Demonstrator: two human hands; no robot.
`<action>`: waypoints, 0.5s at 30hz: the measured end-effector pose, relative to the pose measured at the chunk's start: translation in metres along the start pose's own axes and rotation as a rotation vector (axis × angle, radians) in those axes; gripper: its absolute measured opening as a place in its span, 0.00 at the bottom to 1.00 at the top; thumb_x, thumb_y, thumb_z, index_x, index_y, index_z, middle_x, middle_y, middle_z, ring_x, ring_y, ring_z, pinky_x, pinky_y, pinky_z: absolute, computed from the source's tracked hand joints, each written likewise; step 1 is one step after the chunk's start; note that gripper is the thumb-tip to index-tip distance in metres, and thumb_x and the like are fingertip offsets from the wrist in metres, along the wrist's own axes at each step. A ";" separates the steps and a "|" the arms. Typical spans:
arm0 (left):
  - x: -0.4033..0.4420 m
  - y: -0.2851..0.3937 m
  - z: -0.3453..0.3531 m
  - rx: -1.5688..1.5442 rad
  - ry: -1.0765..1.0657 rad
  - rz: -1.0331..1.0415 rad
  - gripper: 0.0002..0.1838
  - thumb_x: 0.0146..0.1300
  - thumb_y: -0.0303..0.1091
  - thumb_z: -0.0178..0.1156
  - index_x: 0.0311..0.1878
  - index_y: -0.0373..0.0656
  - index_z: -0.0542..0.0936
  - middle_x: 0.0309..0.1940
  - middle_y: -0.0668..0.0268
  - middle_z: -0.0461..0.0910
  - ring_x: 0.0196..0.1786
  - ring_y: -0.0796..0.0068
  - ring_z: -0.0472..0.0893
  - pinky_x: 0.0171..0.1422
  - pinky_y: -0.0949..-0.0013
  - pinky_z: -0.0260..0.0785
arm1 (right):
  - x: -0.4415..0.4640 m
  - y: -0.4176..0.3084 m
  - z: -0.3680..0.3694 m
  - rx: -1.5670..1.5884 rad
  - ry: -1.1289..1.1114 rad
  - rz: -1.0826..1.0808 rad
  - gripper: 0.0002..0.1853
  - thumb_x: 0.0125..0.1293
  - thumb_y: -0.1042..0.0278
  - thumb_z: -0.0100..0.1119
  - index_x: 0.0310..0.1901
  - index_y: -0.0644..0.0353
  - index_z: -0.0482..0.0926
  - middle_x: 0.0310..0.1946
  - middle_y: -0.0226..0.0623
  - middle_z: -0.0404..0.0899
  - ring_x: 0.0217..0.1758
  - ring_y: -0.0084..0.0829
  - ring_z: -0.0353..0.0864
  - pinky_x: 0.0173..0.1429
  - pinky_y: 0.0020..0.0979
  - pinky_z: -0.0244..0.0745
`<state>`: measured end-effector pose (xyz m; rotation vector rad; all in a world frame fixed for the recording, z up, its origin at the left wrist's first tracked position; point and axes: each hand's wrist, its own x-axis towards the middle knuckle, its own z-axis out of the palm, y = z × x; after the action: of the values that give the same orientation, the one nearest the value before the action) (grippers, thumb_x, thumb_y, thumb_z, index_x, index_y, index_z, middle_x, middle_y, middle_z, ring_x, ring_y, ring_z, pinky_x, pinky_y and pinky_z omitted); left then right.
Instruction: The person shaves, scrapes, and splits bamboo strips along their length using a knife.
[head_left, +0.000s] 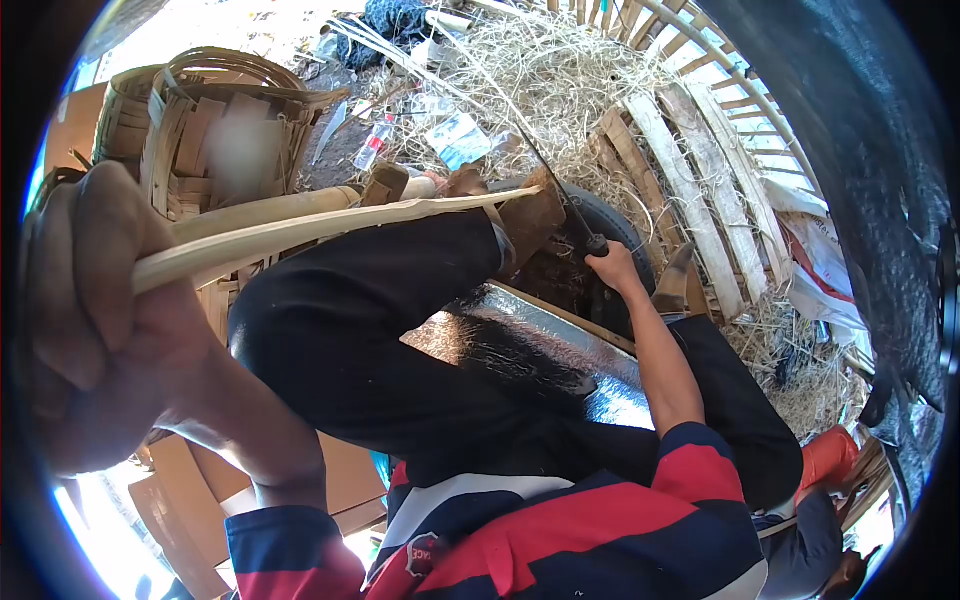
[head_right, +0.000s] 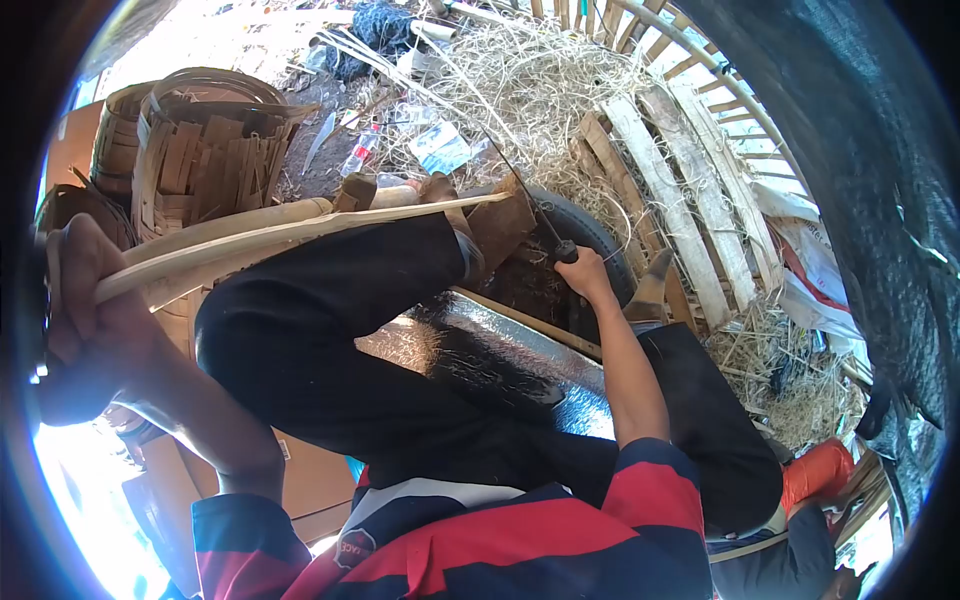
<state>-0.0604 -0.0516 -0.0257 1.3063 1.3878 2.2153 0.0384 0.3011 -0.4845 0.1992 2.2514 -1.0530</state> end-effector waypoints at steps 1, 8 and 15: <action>0.002 -0.002 -0.002 0.001 -0.041 0.012 0.22 0.74 0.60 0.39 0.32 0.52 0.61 0.21 0.74 0.62 0.17 0.77 0.60 0.21 0.72 0.56 | 0.000 0.000 0.000 0.000 -0.001 -0.015 0.18 0.49 0.58 0.64 0.39 0.61 0.83 0.33 0.55 0.82 0.42 0.51 0.83 0.47 0.42 0.77; -0.003 0.020 0.018 0.214 0.442 -0.120 0.15 0.61 0.45 0.52 0.22 0.54 0.62 0.13 0.78 0.59 0.15 0.82 0.58 0.23 0.78 0.52 | -0.010 -0.022 0.002 0.092 -0.075 0.138 0.20 0.48 0.56 0.64 0.38 0.64 0.82 0.31 0.56 0.82 0.41 0.50 0.84 0.46 0.41 0.76; -0.022 0.023 0.011 0.071 0.487 -0.111 0.15 0.54 0.36 0.50 0.15 0.57 0.58 0.14 0.77 0.56 0.19 0.86 0.59 0.27 0.80 0.51 | -0.046 -0.103 0.008 0.274 -0.031 -0.208 0.17 0.52 0.61 0.62 0.40 0.65 0.82 0.32 0.52 0.83 0.38 0.46 0.86 0.44 0.39 0.77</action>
<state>-0.0331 -0.0702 -0.0176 0.7037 1.6600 2.5292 0.0386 0.2316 -0.3950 0.0628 2.1279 -1.4653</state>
